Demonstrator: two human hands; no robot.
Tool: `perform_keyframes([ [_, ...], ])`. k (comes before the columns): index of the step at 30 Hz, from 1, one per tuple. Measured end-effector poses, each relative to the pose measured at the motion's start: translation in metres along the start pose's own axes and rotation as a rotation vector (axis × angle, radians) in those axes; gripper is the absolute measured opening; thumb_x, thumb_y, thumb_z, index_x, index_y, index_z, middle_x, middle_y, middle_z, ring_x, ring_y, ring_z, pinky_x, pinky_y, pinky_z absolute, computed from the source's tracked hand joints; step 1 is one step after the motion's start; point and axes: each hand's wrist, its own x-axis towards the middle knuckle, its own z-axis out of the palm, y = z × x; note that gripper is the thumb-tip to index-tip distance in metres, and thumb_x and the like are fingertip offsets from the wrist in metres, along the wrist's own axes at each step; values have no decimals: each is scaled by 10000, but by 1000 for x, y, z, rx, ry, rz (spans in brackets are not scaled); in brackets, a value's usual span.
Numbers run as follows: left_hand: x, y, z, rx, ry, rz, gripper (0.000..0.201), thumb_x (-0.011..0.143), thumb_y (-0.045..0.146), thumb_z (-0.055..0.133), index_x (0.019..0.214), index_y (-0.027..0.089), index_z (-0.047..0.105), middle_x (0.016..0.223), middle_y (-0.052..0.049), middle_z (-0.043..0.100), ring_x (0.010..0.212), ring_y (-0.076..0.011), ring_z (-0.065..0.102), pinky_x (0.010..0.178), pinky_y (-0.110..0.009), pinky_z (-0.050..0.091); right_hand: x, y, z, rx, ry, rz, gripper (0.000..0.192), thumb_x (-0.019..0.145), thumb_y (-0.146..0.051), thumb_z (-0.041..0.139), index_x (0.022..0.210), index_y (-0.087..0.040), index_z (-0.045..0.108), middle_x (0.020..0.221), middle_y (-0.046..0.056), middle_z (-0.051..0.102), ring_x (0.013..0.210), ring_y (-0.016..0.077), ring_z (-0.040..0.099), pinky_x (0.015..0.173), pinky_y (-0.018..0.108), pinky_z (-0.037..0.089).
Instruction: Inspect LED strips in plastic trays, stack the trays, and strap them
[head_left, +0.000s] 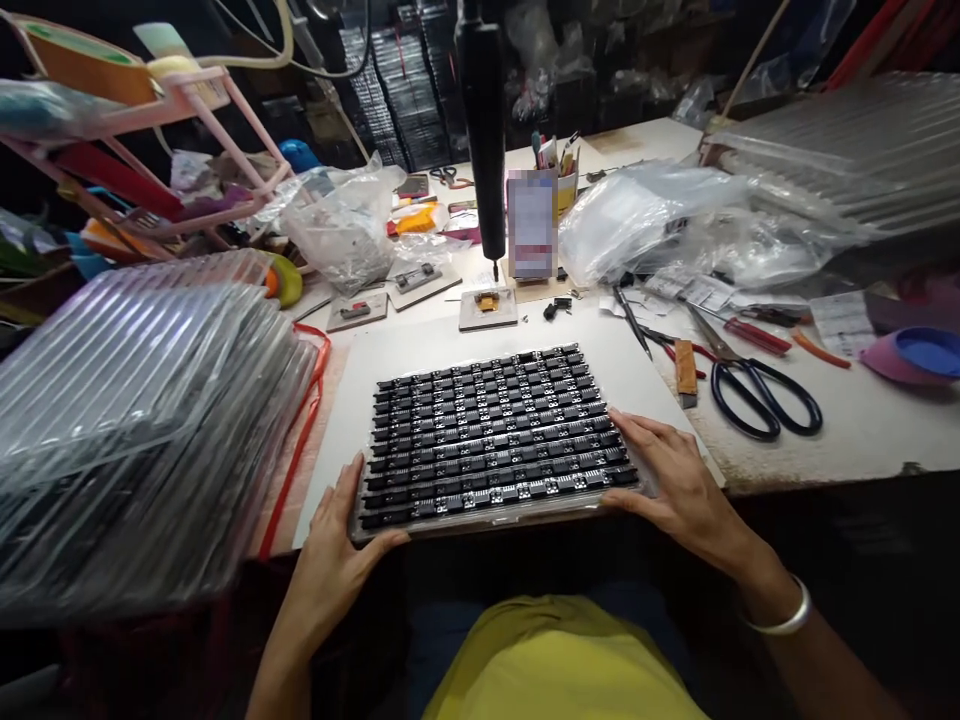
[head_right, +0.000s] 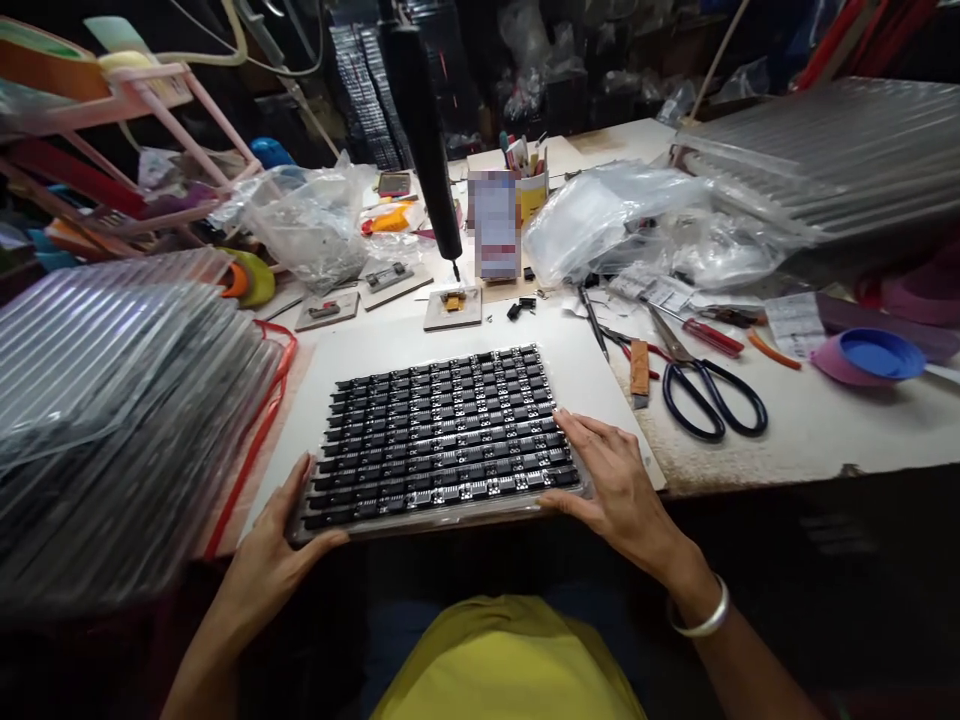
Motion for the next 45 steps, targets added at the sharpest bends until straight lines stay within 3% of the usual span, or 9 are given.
perform_keyframes([
  [4, 1, 1, -1, 4, 20, 17, 886, 759, 527, 626, 1470, 247, 178, 1482, -124, 333, 1349, -296, 327, 1117, -507, 240, -1, -2, 1, -17, 44, -6, 765, 825, -579, 542, 1455, -249, 261, 1320, 124, 512, 1178, 297, 480, 949, 453, 387],
  [9, 2, -2, -2, 23, 7, 43, 861, 772, 542, 597, 1467, 236, 191, 1464, -136, 361, 1339, -298, 345, 1110, -507, 251, -2, -3, 3, -54, 11, -47, 780, 835, -551, 552, 1467, -239, 218, 1368, 121, 474, 1232, 297, 432, 967, 455, 357],
  [17, -1, -8, 6, 153, 7, 131, 883, 776, 591, 560, 1475, 289, 113, 1511, -113, 272, 1400, -287, 201, 1118, -522, 203, -3, -4, 5, -87, 16, -56, 827, 815, -567, 568, 1466, -203, 212, 1373, 136, 465, 1246, 293, 415, 969, 448, 354],
  [25, 1, -3, 7, 111, 57, 76, 866, 766, 571, 586, 1467, 259, 184, 1466, -110, 364, 1359, -298, 306, 1101, -498, 269, -5, -1, 8, -66, 80, -67, 801, 821, -582, 541, 1460, -199, 247, 1326, 140, 508, 1193, 299, 467, 953, 441, 371],
  [32, -1, 2, 5, 117, 60, 45, 887, 749, 563, 617, 1458, 213, 213, 1461, -143, 362, 1356, -285, 316, 1099, -484, 279, -7, -1, 9, -53, 95, -62, 711, 859, -563, 497, 1450, -230, 284, 1286, 122, 531, 1160, 306, 498, 935, 442, 379],
  [45, -5, 2, 6, 134, 24, 65, 935, 752, 567, 611, 1472, 264, 99, 1495, -111, 310, 1392, -256, 238, 1121, -467, 226, -6, -7, 9, -90, 89, -69, 668, 876, -555, 474, 1437, -234, 302, 1305, 118, 525, 1165, 314, 500, 927, 450, 371],
])
